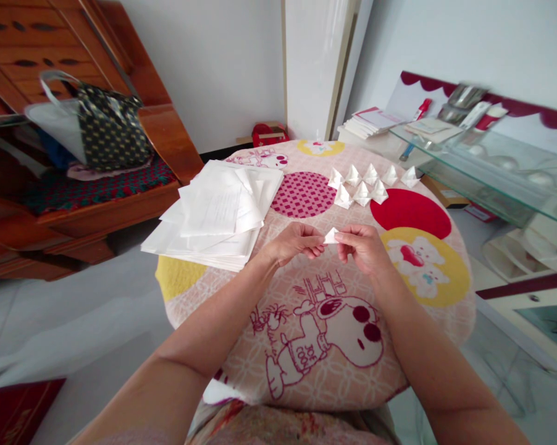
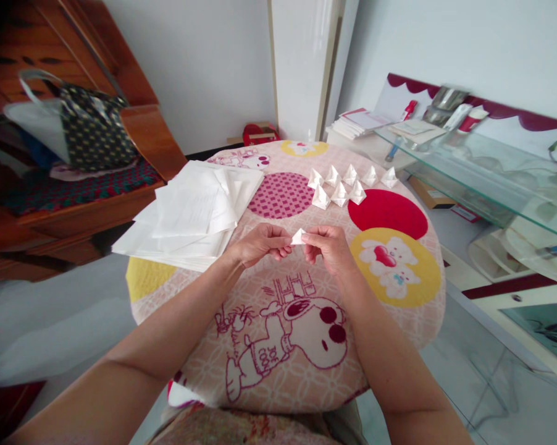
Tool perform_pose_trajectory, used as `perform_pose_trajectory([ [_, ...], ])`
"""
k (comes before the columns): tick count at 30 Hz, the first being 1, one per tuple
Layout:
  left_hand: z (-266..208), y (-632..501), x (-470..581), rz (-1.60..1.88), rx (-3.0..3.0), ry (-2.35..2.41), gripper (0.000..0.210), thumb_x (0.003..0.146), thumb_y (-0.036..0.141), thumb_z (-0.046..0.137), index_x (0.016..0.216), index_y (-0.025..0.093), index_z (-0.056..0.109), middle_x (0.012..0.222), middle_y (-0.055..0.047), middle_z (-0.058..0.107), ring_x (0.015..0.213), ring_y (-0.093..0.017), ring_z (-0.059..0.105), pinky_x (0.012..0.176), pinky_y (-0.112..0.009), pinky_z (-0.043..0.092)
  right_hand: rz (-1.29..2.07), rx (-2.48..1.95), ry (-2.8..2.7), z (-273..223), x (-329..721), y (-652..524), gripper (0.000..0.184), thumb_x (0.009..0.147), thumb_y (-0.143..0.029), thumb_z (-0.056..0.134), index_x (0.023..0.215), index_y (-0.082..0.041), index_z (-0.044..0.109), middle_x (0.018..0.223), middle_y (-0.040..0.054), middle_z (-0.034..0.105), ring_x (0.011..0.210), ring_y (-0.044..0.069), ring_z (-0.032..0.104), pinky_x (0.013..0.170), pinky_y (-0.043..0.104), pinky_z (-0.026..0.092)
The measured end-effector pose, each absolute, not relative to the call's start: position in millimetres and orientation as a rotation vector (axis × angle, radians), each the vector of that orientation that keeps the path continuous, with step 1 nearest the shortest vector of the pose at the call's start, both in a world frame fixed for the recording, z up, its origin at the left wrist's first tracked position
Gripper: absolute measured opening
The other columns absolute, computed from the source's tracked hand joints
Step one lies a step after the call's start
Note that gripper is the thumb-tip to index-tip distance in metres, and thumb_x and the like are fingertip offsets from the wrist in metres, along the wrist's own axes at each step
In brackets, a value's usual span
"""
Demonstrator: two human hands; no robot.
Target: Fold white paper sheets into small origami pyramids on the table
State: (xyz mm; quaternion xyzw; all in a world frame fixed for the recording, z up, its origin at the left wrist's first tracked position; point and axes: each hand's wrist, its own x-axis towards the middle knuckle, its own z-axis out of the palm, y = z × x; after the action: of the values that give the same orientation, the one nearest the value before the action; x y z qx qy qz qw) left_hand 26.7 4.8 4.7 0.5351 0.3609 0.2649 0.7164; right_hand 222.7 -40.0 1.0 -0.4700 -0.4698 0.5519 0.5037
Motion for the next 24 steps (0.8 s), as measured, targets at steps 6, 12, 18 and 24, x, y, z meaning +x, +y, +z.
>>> perform_pose_trajectory([
  [6, 9, 2, 27, 0.645, 1.341, 0.827, 0.018, 0.087, 0.019, 0.071, 0.071, 0.011, 0.066, 0.060, 0.000, 0.065, 0.051, -0.006, 0.058, 0.050, -0.017, 0.047, 1.317, -1.134, -1.096, 2, 219, -41, 0.026, 0.069, -0.033, 0.081, 0.055, -0.018, 0.065, 0.049, -0.0004, 0.061, 0.037, 0.009, 0.049, 0.036, 0.023, 0.039],
  [12, 3, 2, 29, 0.622, 1.336, 0.818, 0.014, 0.084, 0.019, 0.071, 0.073, 0.010, 0.069, 0.069, -0.004, 0.069, 0.056, -0.008, 0.062, 0.054, -0.019, 0.050, 1.284, -1.175, -1.124, 1, 216, -42, 0.025, 0.069, -0.035, 0.081, 0.057, -0.018, 0.065, 0.052, 0.0004, 0.063, 0.040, 0.010, 0.052, 0.037, 0.023, 0.041],
  [18, 1, -2, 37, 0.690, 1.341, 0.900, 0.018, 0.080, 0.012, 0.069, 0.064, 0.013, 0.061, 0.056, 0.003, 0.060, 0.046, -0.004, 0.053, 0.046, -0.016, 0.040, 1.262, -1.180, -1.142, 2, 211, -44, 0.023, 0.070, -0.034, 0.078, 0.059, -0.018, 0.065, 0.052, 0.0001, 0.063, 0.041, 0.010, 0.052, 0.038, 0.023, 0.042],
  [24, 2, 0, 32, 0.690, 1.306, 0.786, 0.029, 0.076, 0.029, 0.081, 0.066, 0.014, 0.058, 0.055, 0.004, 0.060, 0.045, -0.005, 0.052, 0.042, -0.016, 0.034, 1.317, -1.117, -1.108, 4, 212, -44, 0.026, 0.069, -0.037, 0.080, 0.059, -0.020, 0.063, 0.053, -0.0008, 0.062, 0.041, 0.010, 0.052, 0.038, 0.022, 0.042],
])
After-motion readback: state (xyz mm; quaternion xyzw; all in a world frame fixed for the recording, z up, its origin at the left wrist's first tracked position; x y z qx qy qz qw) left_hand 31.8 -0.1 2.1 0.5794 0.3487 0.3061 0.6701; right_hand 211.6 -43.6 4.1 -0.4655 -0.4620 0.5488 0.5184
